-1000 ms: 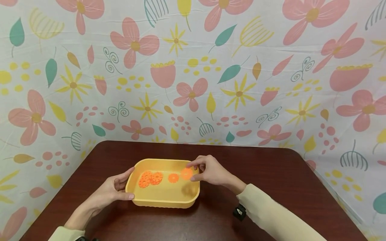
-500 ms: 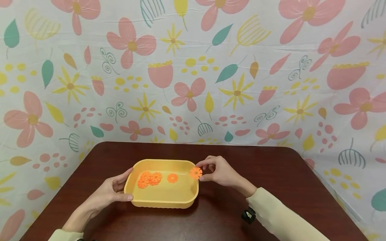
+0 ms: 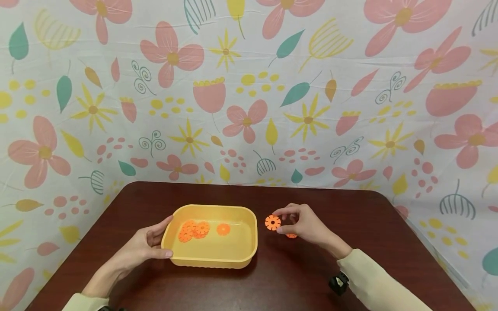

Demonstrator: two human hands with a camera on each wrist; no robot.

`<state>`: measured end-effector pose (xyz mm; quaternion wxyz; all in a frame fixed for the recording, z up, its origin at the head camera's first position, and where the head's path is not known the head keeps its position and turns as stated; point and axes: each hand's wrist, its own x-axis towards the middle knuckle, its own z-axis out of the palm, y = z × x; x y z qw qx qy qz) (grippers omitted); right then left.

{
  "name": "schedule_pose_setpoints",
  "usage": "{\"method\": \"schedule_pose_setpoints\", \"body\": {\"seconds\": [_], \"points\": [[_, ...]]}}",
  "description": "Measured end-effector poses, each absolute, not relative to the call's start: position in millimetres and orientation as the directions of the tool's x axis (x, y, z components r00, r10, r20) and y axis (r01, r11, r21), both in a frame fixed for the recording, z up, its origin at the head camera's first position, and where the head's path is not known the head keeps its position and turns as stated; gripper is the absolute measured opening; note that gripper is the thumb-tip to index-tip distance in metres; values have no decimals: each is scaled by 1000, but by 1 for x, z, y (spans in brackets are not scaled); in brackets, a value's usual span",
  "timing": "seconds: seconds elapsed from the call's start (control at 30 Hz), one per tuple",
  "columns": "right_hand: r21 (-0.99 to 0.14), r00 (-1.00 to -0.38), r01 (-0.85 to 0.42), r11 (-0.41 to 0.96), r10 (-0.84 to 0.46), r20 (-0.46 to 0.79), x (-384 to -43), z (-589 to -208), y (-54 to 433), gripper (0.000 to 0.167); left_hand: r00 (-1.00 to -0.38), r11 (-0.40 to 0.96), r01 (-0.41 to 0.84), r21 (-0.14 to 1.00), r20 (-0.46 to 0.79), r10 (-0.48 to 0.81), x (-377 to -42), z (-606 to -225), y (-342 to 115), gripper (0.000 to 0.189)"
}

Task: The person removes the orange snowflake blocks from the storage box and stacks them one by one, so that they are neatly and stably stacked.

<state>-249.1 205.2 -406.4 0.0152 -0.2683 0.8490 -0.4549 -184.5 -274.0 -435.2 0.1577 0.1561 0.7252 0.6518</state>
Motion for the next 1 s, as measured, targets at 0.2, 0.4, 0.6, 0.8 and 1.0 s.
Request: {"method": "schedule_pose_setpoints", "body": {"seconds": [0.2, 0.4, 0.6, 0.8, 1.0], "points": [[-800, -880, -399, 449, -433, 195, -252, -413, 221, 35, -901, 103, 21, 994, -25, 432, -184, -434, -274, 95], [-805, -899, -360, 472, -404, 166, -253, -419, 237, 36, -898, 97, 32, 995, -14, 439, -185, -434, -275, 95], [-807, -911, -338, 484, -383, 152, -254, -425, 252, 38, -896, 94, 33, 995, -12, 443, -186, -434, -274, 94], [-803, -920, -318, 504, -368, 132, -254, -431, 262, 38, -898, 101, 29, 995, -18, 439, -186, -434, -274, 94], [-796, -917, -322, 513, -378, 127, -256, -435, 265, 38, -902, 105, 23, 994, -25, 432, -185, -434, -274, 94]]}}
